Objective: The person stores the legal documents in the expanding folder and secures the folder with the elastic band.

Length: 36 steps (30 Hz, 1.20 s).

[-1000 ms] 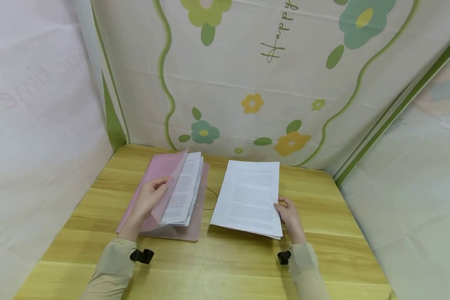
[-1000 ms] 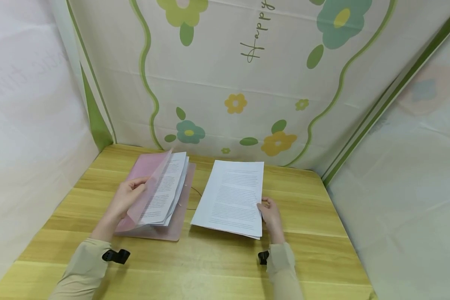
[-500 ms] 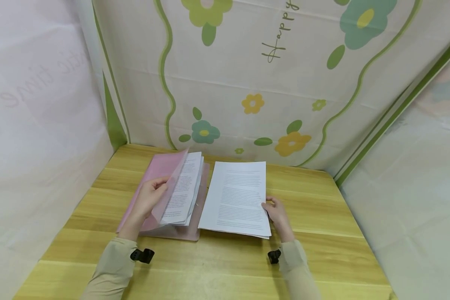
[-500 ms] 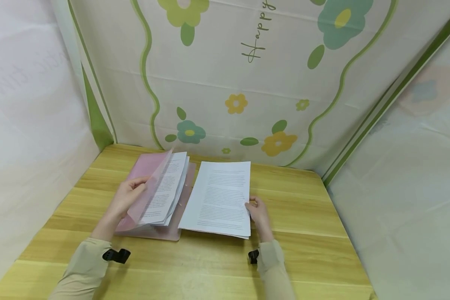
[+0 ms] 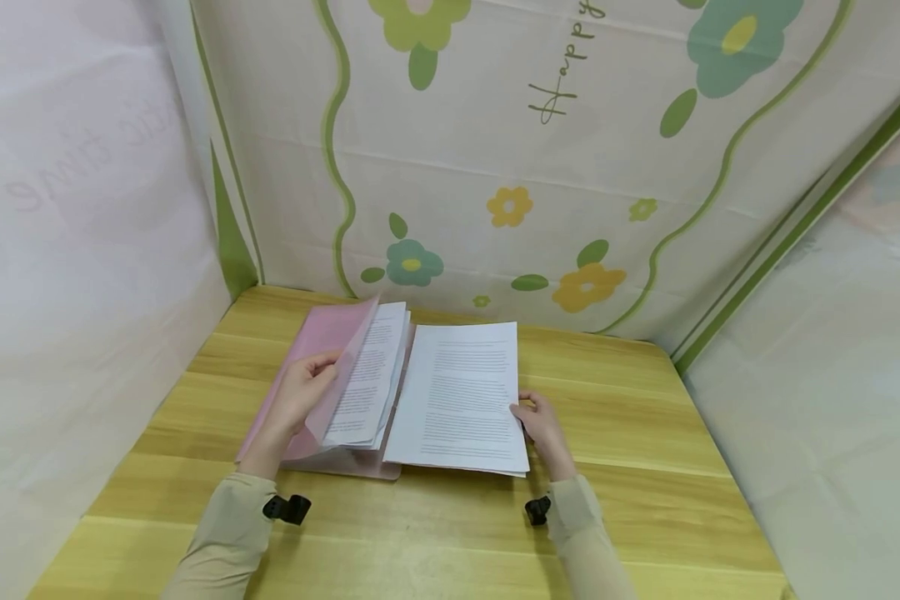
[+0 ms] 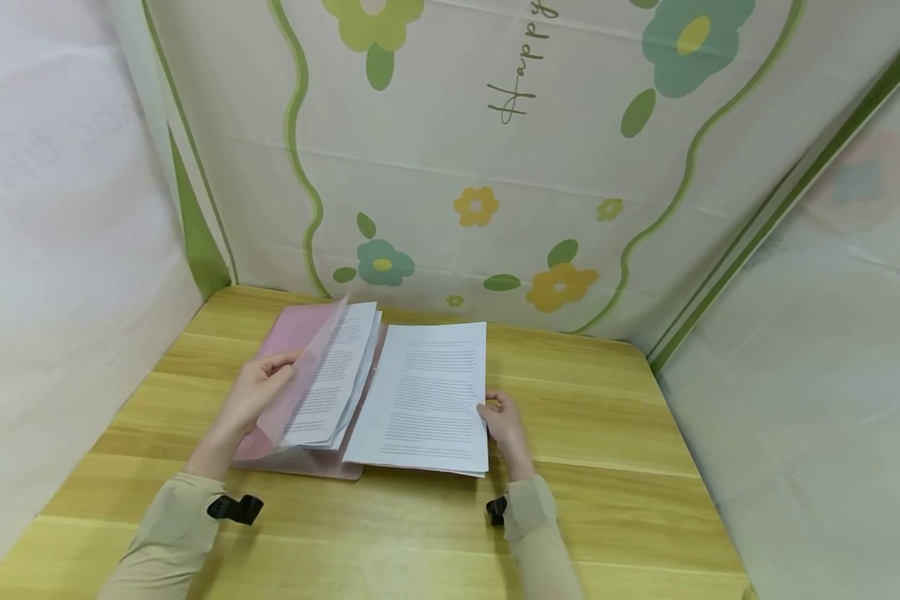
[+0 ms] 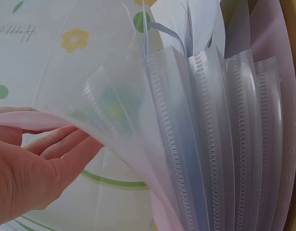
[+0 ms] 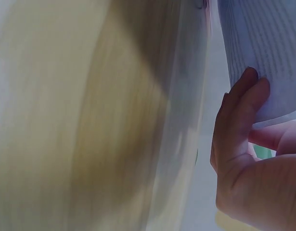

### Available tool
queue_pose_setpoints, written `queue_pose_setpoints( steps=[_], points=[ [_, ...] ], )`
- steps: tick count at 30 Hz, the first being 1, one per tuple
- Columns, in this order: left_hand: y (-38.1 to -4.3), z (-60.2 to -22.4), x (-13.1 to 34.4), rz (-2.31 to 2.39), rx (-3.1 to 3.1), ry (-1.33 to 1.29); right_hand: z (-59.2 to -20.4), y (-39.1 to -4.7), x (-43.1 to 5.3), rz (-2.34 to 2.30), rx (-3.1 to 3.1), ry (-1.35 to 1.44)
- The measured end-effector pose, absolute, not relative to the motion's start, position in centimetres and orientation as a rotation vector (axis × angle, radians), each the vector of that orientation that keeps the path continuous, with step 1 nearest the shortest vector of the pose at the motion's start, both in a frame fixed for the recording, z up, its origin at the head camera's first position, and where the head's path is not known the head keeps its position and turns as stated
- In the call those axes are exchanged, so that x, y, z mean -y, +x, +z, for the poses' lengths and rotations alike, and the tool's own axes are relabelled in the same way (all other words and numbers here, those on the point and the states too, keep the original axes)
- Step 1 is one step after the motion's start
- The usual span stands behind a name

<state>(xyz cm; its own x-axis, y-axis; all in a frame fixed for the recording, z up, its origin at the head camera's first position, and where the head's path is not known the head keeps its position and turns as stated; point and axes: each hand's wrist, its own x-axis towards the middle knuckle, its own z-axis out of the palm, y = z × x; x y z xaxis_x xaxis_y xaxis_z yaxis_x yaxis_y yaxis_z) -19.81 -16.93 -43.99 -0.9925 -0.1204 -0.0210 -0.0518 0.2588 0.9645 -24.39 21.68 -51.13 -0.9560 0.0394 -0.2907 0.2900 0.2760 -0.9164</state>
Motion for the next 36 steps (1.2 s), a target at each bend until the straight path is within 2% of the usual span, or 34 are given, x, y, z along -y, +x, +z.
queue_pose_setpoints(
  steps=[36],
  points=[
    [-19.9,-43.9,16.9,-1.854,2.478,0.184,-51.5,-24.2,-22.0,-1.696,-2.427,0.285]
  ],
)
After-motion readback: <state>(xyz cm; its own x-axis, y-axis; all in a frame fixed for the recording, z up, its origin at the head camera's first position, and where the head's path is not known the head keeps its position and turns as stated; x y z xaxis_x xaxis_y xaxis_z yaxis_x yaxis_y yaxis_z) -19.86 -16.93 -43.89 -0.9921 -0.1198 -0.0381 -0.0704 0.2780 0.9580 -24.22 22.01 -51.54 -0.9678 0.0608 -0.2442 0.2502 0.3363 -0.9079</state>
